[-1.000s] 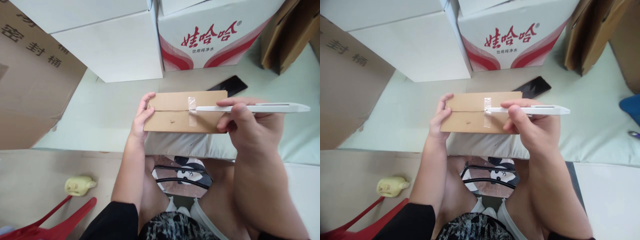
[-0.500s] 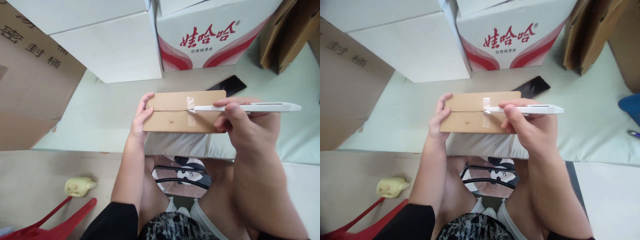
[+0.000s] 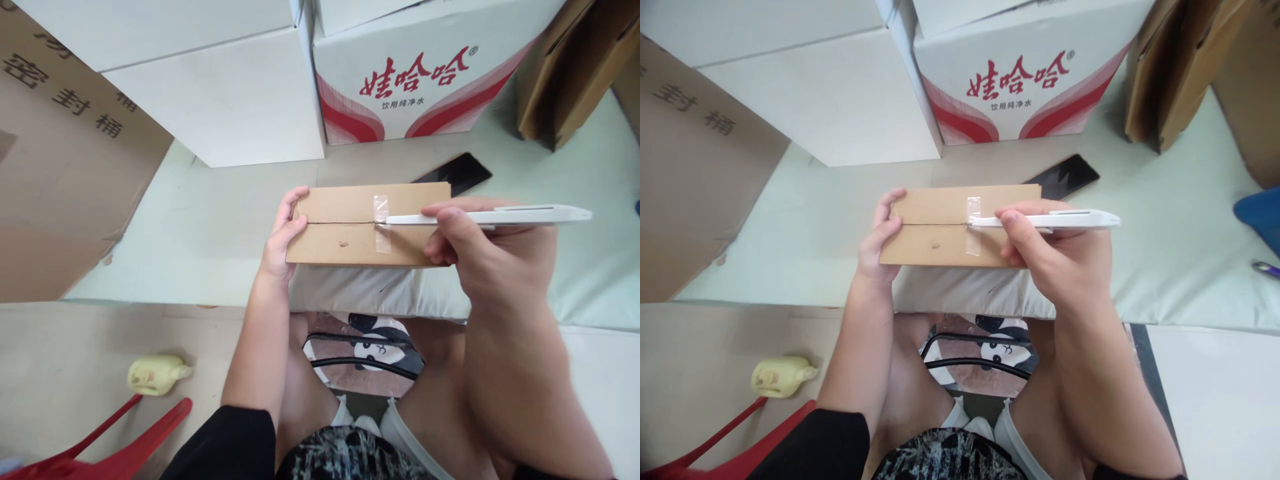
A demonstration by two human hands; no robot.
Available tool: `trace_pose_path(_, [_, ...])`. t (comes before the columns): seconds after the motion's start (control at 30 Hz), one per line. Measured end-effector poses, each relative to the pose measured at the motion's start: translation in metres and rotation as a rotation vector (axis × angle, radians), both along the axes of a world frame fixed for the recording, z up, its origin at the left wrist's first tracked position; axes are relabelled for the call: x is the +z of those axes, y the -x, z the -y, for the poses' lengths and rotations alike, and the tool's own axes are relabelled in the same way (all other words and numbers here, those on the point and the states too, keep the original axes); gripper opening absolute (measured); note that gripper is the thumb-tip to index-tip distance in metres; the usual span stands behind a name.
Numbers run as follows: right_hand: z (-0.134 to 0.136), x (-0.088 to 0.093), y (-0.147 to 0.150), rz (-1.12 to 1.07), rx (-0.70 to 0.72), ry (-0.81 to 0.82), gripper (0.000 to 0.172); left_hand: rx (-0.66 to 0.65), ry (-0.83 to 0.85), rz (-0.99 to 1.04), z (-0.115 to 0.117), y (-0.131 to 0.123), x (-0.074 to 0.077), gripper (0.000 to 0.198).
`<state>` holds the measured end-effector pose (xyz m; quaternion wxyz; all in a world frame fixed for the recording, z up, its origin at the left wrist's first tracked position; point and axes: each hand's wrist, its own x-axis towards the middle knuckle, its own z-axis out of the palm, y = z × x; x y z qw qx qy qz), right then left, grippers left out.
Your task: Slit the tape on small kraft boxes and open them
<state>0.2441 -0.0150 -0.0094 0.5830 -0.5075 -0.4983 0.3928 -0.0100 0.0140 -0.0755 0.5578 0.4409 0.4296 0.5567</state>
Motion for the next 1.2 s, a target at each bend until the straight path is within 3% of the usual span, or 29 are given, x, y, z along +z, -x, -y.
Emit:
trace_pose_path(0.23, [0.0,0.004,0.001,0.145,0.004,0.032,0.01,0.004,0.006,0.001,0.0,-0.002,0.001,0.051])
trace_pose_path(0.5, [-0.005,0.002,-0.003,0.042,-0.22,-0.087,0.013,-0.079,-0.005,-0.055,0.0,-0.004,0.0,0.055])
trace_pose_path(0.7, [-0.006,0.002,-0.008,0.066,-0.152,-0.049,0.014,-0.065,0.005,-0.044,-0.001,-0.005,0.0,0.055])
trace_pose_path(0.93, [-0.008,0.003,-0.012,0.133,-0.261,-0.059,0.015,-0.06,0.007,-0.055,-0.002,-0.003,0.0,0.057])
trace_pose_path(1.2, [-0.008,0.005,-0.013,0.078,-0.287,-0.057,0.013,-0.066,-0.014,-0.06,-0.001,-0.003,-0.001,0.054])
